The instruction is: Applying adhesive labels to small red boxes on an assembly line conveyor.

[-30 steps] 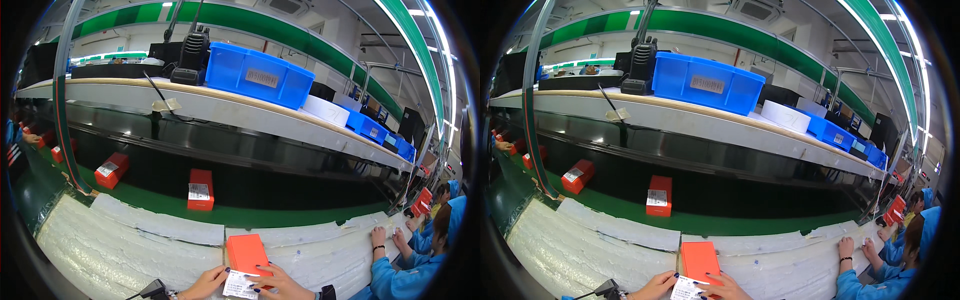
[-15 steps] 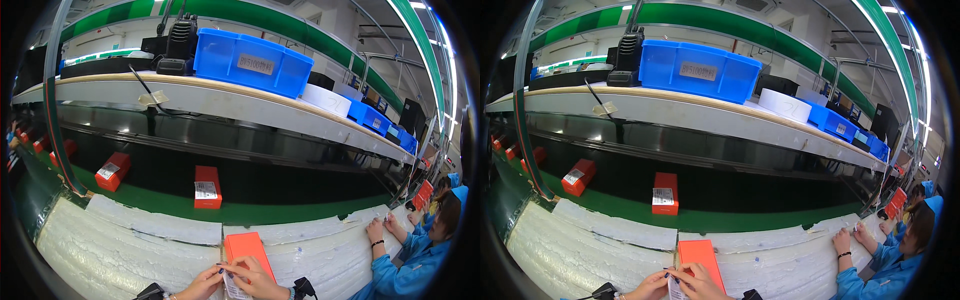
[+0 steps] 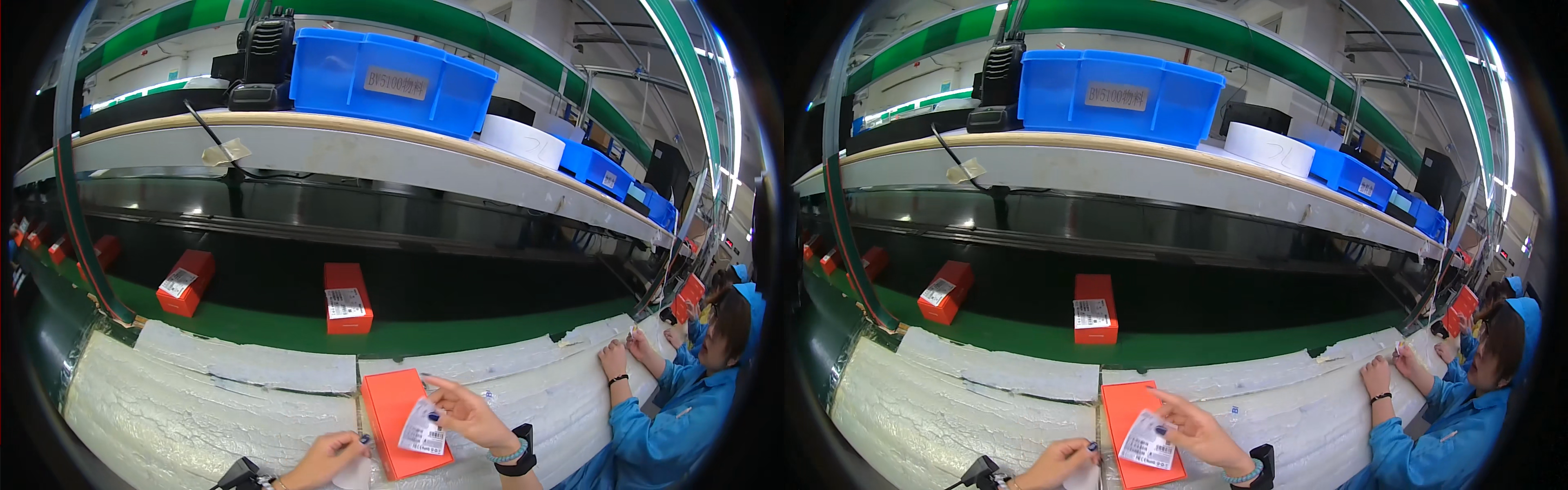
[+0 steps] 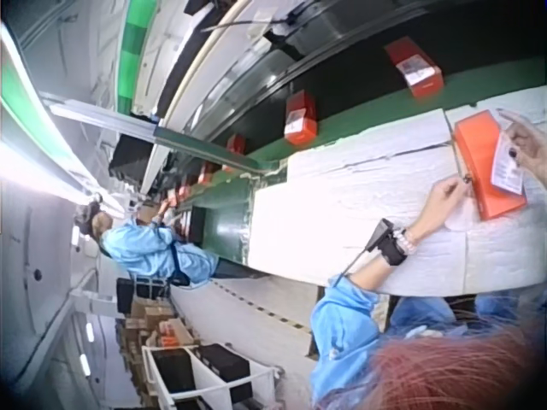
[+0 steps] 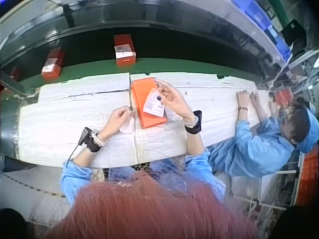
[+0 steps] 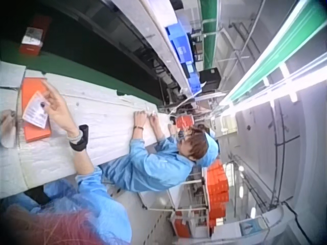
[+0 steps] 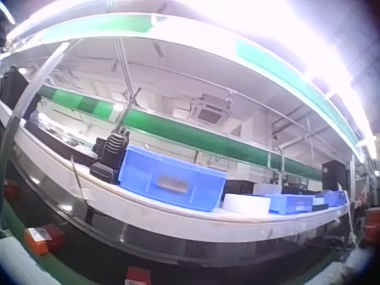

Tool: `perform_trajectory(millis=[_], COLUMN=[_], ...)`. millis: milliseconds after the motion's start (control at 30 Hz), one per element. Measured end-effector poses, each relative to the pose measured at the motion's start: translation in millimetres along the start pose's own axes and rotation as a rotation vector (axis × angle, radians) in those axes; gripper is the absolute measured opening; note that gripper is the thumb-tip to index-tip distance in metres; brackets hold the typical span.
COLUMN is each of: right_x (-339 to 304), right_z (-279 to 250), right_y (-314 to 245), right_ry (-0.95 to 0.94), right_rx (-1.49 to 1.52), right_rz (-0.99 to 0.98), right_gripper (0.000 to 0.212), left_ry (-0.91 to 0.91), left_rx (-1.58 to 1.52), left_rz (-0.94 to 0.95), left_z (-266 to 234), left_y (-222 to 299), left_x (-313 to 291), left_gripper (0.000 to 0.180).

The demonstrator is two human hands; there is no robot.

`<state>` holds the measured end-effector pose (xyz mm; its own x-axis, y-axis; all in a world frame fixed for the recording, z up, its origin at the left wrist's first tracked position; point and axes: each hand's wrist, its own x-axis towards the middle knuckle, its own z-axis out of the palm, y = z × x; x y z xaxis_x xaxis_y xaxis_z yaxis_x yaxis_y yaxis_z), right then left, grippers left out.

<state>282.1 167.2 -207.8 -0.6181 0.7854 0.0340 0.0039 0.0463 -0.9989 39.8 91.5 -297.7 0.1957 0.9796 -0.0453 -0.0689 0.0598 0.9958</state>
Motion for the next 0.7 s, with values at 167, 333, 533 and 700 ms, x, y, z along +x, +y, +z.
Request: perform_trajectory(millis=[167,333,533,700], right_x=[7.3,7.0,6.0,5.3], right_z=[15.8,21.4,24.2,26.6], right_y=[9.3,8.4,9.7,6.0], right_ry=[-0.022,-0.011,0.01,0.001], right_rx=[-0.474,-0.521,-0.566,-0.577], right_rz=[0.096,0.123,0.114,0.126], right_gripper=[0.056,0.052,0.049,0.047], left_ry=[-0.052,-0.047,-0.024,0.018], left_rx=[0.253,0.297,0.404,0.458], left_rz=[0.212,0.188,0.28,0.374], left_z=[20.8,24.3,24.1,24.3], left_y=[-10.0,-7.4,-9.1,-18.7], left_x=[4.5,3.1,4.6,5.7], left_gripper=[0.018,0.012,0.011,0.011])
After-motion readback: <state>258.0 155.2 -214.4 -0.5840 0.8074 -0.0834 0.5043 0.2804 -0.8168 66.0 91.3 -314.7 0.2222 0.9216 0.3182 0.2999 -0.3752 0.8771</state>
